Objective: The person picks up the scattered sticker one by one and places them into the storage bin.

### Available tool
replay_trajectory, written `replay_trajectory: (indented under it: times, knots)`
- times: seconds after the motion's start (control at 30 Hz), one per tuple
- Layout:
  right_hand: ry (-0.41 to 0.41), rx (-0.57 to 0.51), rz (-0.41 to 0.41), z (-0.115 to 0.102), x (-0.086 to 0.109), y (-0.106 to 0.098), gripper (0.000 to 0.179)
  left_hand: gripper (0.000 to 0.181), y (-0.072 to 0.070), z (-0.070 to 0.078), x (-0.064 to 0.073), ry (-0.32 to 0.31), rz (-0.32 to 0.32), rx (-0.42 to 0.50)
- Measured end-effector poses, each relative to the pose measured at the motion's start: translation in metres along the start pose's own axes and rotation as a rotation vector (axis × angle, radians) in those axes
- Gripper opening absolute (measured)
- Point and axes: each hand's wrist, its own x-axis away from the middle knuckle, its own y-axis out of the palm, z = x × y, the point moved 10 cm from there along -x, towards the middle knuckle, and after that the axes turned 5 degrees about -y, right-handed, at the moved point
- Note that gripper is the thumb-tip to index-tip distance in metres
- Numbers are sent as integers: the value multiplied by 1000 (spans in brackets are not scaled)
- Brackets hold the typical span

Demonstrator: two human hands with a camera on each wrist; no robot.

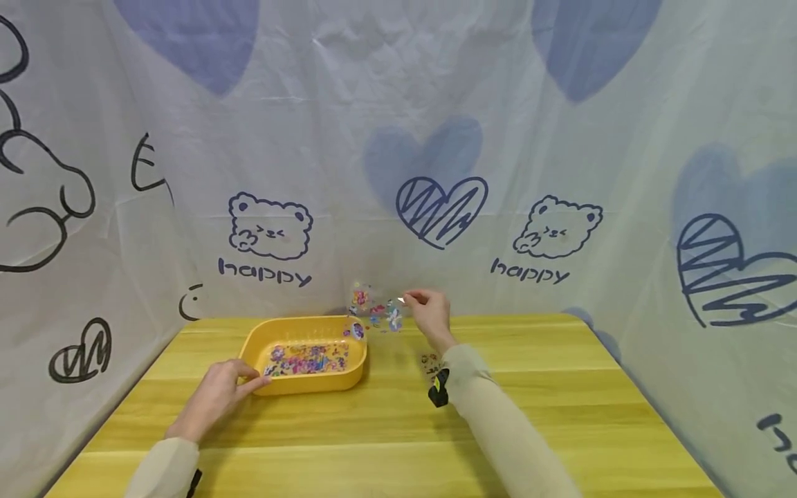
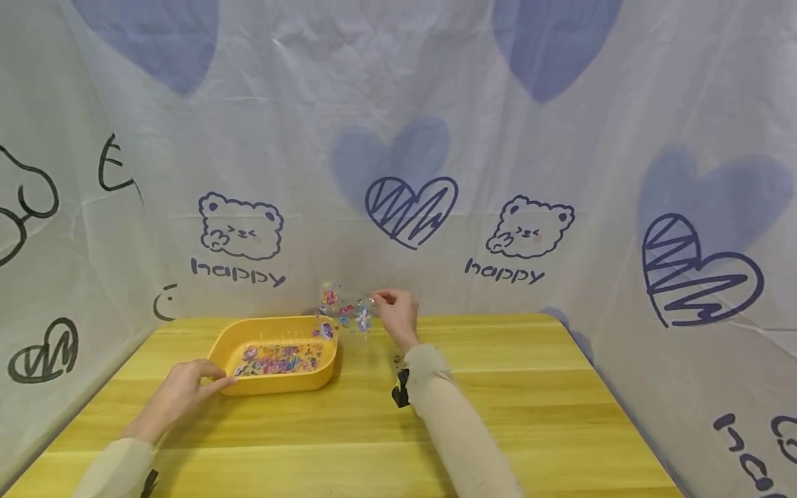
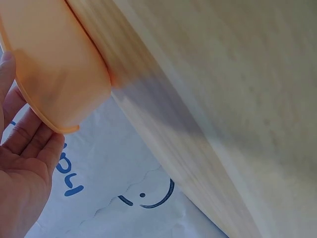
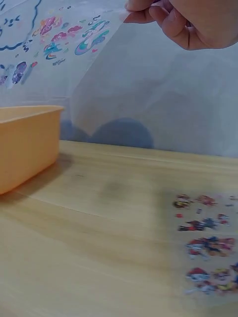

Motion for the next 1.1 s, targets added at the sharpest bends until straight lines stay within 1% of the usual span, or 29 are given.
replay_trajectory:
  times: [0.1,0.27,0.37,0.5,0.7,0.87,0.93,1.1]
  knots:
    - [-10,-16,-17,-4,2,12,20,26,0,-1,1,3,6,-1]
    - [-17,-24,-38,-4,6,28,19,25,-1,1,2,28,40,-15]
    - [-20,-14,-41,-5,7,35,17,26,0,2,3,36,41,-11]
    - [-36,-15,-54,-10,9,45,16,27,2,1,4,27,34,-5]
    - [-67,-38,-114,-19,12,67,17,26,2,0,5,14,42,-11]
    - [-108,17,-198,-23,22,88,17,26,3,0,6,17,31,-15]
    - [-113,58,-229,-22,27,96,17,25,3,0,6,19,30,-16]
    - [-126,163,-269,-18,36,110,18,25,4,0,6,17,34,-9]
